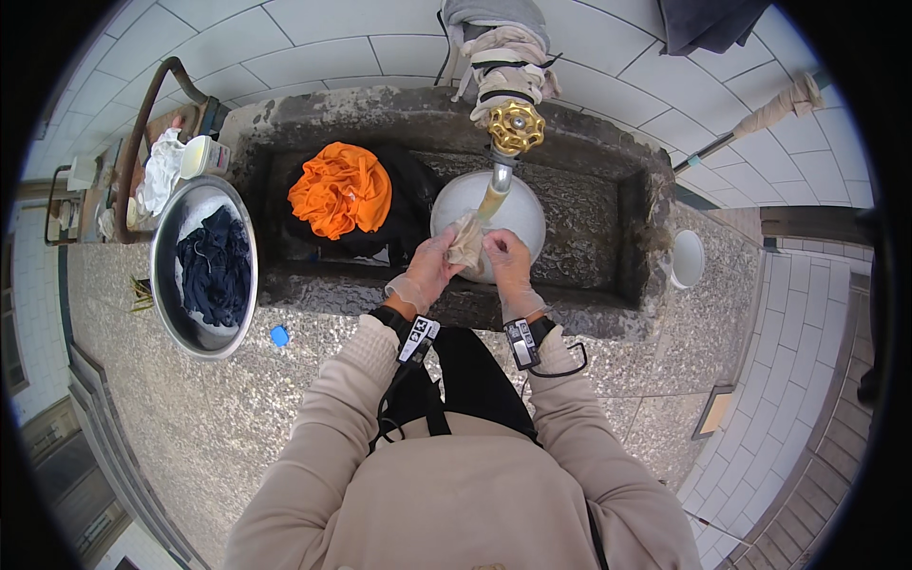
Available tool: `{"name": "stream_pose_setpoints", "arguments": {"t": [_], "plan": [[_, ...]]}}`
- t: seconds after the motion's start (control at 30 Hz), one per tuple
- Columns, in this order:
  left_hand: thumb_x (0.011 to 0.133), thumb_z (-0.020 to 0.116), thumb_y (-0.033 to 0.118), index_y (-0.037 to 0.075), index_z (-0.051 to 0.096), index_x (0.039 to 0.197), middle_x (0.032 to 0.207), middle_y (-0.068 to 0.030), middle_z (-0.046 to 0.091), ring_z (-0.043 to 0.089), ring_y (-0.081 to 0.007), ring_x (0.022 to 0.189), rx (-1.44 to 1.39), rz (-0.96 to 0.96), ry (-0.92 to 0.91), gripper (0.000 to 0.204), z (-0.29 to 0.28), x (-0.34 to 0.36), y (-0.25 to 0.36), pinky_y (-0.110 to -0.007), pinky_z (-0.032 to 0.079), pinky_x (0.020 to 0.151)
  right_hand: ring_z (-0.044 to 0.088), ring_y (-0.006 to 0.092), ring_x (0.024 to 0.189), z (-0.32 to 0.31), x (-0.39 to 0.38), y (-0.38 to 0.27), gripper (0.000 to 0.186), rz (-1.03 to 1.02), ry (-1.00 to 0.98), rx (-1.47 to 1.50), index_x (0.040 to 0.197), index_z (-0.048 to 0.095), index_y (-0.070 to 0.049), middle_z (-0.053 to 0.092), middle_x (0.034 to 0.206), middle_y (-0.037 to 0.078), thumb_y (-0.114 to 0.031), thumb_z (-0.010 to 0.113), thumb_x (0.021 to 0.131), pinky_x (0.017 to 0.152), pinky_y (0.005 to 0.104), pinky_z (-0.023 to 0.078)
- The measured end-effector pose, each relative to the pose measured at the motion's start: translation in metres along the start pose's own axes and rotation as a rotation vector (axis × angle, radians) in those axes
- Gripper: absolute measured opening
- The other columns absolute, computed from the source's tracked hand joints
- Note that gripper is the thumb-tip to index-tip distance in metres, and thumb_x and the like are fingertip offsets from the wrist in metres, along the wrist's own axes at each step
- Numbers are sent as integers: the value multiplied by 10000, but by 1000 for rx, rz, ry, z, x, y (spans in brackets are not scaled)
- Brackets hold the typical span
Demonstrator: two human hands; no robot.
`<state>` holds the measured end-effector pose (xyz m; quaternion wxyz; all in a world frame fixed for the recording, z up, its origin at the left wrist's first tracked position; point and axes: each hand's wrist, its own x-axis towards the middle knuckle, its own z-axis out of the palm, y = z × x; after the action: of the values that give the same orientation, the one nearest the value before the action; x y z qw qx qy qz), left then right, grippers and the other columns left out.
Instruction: The person hand-washes a dark garment in a metal basin filled with soapy water, repeatedly agitating and squeezing the fabric. They then rinse a small white cloth under a running tap and wring it out.
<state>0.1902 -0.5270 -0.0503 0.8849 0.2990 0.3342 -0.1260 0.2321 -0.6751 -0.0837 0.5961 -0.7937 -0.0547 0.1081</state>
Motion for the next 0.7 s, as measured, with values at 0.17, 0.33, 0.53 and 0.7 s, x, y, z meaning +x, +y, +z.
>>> {"name": "stream_pose_setpoints", "arguments": {"t": [0.17,0.33,0.53,0.7], "plan": [[953,438,261,17,486,1202,1179,-83,555,545,-190,1081,-68,163,-56,352,-3,-3,2,-323,445,936,559,205,653,-7,-5,-2,95,-144,83,-279,854,581,-16,577,721,106,-102,602,819,640,310,449],[957,427,278,19,494,1197,1189,-85,551,529,-191,1103,-125,121,-69,359,1,-8,2,-319,426,949,563,242,778,-8,-10,-21,177,-155,29,-261,954,563,-27,565,884,117,-89,610,795,723,326,454],[966,287,427,-11,457,1237,1223,-103,526,481,-209,1159,-69,103,-174,542,7,-14,9,-330,331,1025,559,240,889,17,-15,-47,373,-346,-80,-196,1086,519,-55,530,1036,115,-115,675,752,795,311,453],[937,119,554,-46,351,1326,1371,-134,386,339,-222,1284,40,144,-368,751,2,-22,15,-328,193,1093,591,202,785,36,-7,-43,262,-87,-6,23,1020,553,-39,596,909,93,-99,656,786,719,311,478]]}}
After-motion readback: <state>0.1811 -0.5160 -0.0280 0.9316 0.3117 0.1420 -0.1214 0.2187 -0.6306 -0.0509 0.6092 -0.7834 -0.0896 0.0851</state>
